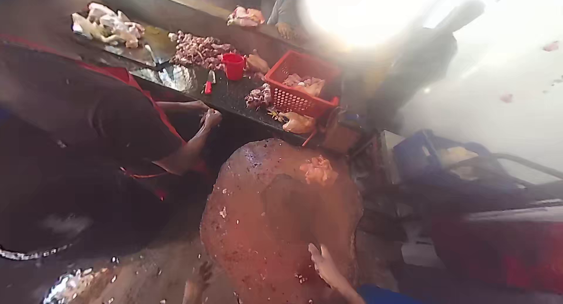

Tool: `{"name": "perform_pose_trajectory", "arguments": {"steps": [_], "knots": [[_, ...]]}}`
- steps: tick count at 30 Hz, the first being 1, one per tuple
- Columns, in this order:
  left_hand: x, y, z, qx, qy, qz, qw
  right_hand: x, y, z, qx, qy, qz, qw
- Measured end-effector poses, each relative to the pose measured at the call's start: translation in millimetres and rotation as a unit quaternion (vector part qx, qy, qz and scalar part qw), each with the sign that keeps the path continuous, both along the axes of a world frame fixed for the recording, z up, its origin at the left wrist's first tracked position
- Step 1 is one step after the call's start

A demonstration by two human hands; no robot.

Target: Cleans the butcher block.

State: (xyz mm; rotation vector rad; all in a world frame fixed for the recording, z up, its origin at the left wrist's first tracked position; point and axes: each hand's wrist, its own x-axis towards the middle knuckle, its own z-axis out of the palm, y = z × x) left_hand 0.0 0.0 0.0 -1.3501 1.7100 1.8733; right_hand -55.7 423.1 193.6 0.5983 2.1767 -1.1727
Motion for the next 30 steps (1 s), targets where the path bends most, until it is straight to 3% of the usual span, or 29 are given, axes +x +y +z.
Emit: {"name": "perform_pose_trajectory", "arguments": {"steps": [2, 5, 8, 10, 11, 13, 15, 18, 20, 24, 27, 30], "knots": [[3, 10, 6, -0.015, -0.001, 0.044, 0.999, -26, 26, 18, -0.040, -0.024, 0.007, 0.999], [27, 38, 25, -0.053, -0.003, 0.087, 0.995, -86, 75, 31, -0.005, -0.029, 0.086, 0.996], [72, 91, 32, -0.091, -0.003, 0.151, 0.984, -147, 121, 31, -0.067, -0.030, 0.107, 0.992], [95, 136, 54, -0.102, -0.020, 0.202, 0.974, -168, 144, 27, -0.120, -0.035, 0.082, 0.989], [101, 158, 69, -0.106, -0.030, 0.212, 0.971, -171, 151, 27, -0.101, -0.018, 0.093, 0.990], [110, 196, 95, -0.127, -0.033, 0.203, 0.970, -168, 160, 35, -0.033, 0.047, 0.172, 0.983], [125, 224, 115, -0.173, -0.015, 0.190, 0.966, -144, 170, 39, -0.056, 0.066, 0.226, 0.970], [127, 245, 143, -0.235, 0.027, 0.194, 0.952, -108, 178, 23, -0.134, -0.039, 0.268, 0.953], [124, 255, 155, -0.264, 0.053, 0.191, 0.944, -95, 181, 16, -0.106, -0.101, 0.321, 0.936], [106, 285, 203, -0.320, 0.105, 0.153, 0.929, -88, 187, 36, -0.066, 0.005, 0.424, 0.903], [100, 327, 235, -0.355, 0.096, 0.090, 0.926, -87, 200, 35, -0.065, -0.072, 0.479, 0.872], [80, 365, 230, -0.355, 0.144, -0.018, 0.924, -92, 206, 27, 0.034, -0.062, 0.551, 0.832]]}}
